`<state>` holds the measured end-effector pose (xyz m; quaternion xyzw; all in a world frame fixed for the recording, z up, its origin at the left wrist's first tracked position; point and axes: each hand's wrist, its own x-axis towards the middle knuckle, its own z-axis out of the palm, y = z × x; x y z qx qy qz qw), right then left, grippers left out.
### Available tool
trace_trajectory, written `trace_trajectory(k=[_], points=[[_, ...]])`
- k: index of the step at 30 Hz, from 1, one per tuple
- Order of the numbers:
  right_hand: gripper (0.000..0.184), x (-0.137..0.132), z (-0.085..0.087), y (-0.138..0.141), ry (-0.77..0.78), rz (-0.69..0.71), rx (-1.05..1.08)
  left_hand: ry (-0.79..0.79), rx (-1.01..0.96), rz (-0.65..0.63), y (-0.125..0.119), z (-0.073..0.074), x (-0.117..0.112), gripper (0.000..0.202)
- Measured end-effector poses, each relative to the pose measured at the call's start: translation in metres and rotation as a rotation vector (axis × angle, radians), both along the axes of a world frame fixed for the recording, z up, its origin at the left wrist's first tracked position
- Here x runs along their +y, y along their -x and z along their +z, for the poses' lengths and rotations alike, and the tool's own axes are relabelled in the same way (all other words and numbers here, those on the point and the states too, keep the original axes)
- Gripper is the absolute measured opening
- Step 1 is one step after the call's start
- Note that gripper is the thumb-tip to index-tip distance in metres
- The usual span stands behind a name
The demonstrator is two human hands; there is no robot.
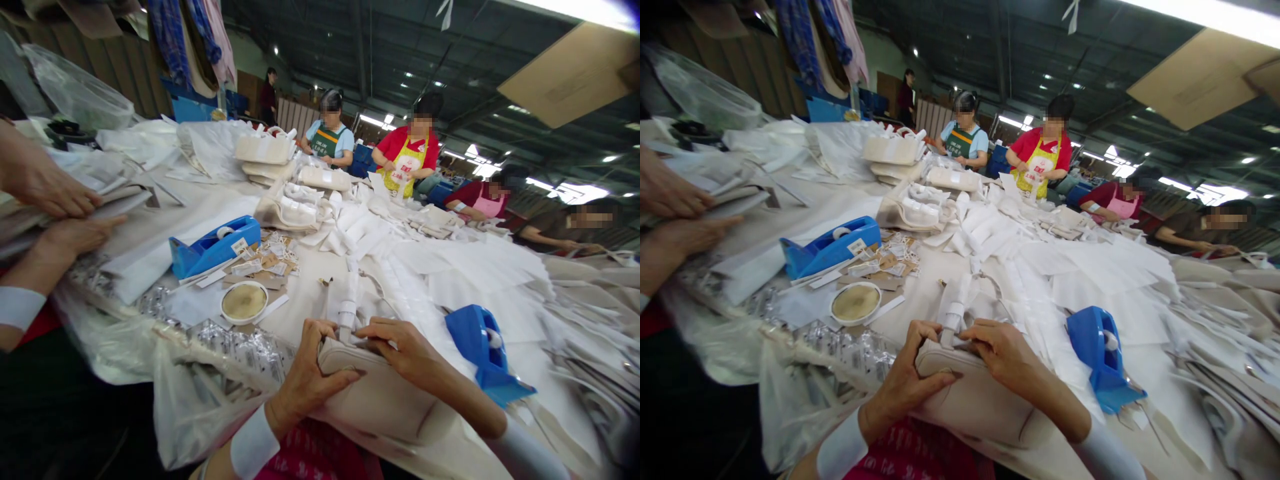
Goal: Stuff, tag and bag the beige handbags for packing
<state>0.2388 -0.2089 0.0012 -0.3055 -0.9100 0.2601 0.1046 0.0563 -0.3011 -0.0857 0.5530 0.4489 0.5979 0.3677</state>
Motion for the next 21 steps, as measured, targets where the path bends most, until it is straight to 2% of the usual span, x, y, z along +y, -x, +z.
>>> trace_trajectory(k=[3,7,18,21], points=[[0.034,0.004,0.004,0.007,-0.009,0.028,-0.065,-0.013,-0.015,-0.006,0.000,0.000,0.000,0.047],[0.021,0.008,0.007,0.021,-0.019,0.055,-0.115,-0.014,-0.006,-0.004,0.001,0.000,-0.001,0.048],[0.029,0.007,0.002,0.041,-0.121,-0.105,-0.275,-0.053,-0.015,-0.044,0.002,-0.003,0.001,0.050],[0.029,0.006,0.007,0.041,-0.059,-0.111,-0.278,-0.046,-0.006,-0.043,0.003,-0.004,0.001,0.050]])
